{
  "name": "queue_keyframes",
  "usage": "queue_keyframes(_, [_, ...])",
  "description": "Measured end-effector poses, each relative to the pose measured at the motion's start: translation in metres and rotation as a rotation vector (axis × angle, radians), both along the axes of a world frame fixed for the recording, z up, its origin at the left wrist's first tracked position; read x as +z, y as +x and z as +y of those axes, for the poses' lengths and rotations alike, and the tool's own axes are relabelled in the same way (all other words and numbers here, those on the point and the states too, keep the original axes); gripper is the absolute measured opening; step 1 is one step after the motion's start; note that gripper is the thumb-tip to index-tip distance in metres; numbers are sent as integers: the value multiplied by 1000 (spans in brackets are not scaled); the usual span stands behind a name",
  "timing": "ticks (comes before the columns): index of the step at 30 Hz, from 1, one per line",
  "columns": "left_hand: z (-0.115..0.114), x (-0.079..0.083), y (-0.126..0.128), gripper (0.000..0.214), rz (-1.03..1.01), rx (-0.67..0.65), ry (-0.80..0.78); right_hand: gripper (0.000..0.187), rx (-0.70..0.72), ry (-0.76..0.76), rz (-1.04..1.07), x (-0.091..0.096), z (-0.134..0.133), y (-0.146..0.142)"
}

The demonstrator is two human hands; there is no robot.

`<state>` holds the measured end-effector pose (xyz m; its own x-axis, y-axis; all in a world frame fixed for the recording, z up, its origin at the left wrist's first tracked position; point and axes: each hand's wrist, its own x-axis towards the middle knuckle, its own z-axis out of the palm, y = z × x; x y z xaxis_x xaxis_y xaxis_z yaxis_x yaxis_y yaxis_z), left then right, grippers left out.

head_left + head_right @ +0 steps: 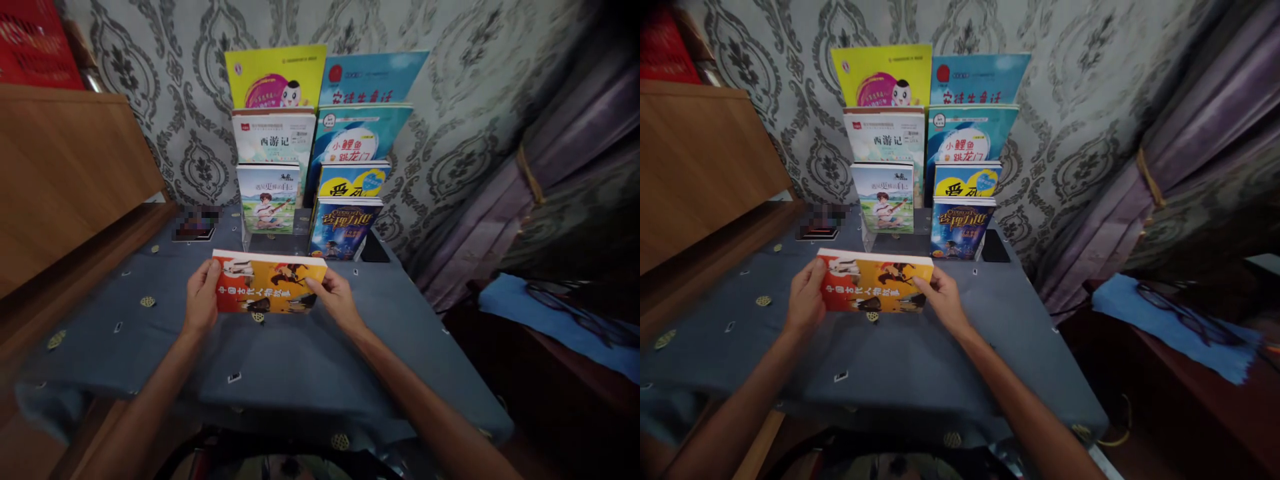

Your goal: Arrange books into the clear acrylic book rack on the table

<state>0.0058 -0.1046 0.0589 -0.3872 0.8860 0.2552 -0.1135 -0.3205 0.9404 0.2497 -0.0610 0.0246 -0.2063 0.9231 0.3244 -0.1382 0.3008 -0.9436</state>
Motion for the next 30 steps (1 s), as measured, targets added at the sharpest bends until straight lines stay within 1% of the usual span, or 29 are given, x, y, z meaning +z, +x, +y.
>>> queue_keyframes(2, [15,-2,-1,53,-64,-43,-63,43,-4,-52,18,7,-2,-2])
queue_keyframes(4, [31,-6,-5,57,-73,-91,-151,46,-11,-127,23,9,-7,-4])
queue_keyframes(6, [47,-12,-10,59,-30,-143,-245,50,-17,-205,-1,6,-15,-4])
queue_keyframes(8, [62,-18,-13,60,41,-219,-347,50,10,-280,-33,1,-25,-4])
queue_keyframes(11, [83,-24,-12,63,227,-366,-481,50,128,-406,-56,-5,-38,0])
queue_keyframes(13, [95,-27,-7,66,384,-457,-524,52,221,-478,-97,-7,-45,4])
queue_keyframes(16, [113,-28,7,67,578,-572,-519,55,330,-549,-207,-7,-50,11])
queue_keyframes(19, [130,-29,26,64,787,-654,-455,55,415,-611,-311,-9,-53,16])
queue_keyframes(22, [140,-29,47,61,976,-660,-370,50,481,-638,-420,-12,-55,16])
queue_keyframes(24, [141,-30,58,57,1052,-636,-323,45,505,-631,-506,-12,-56,15])
queue_keyframes(26, [139,-32,65,53,1181,-583,-250,38,509,-615,-592,-9,-56,12])
queue_keyframes(28, [135,-35,69,51,1351,-498,-176,33,501,-583,-673,-3,-57,10])
queue_keyframes(30, [131,-39,70,50,1481,-410,-136,31,466,-499,-786,6,-58,9])
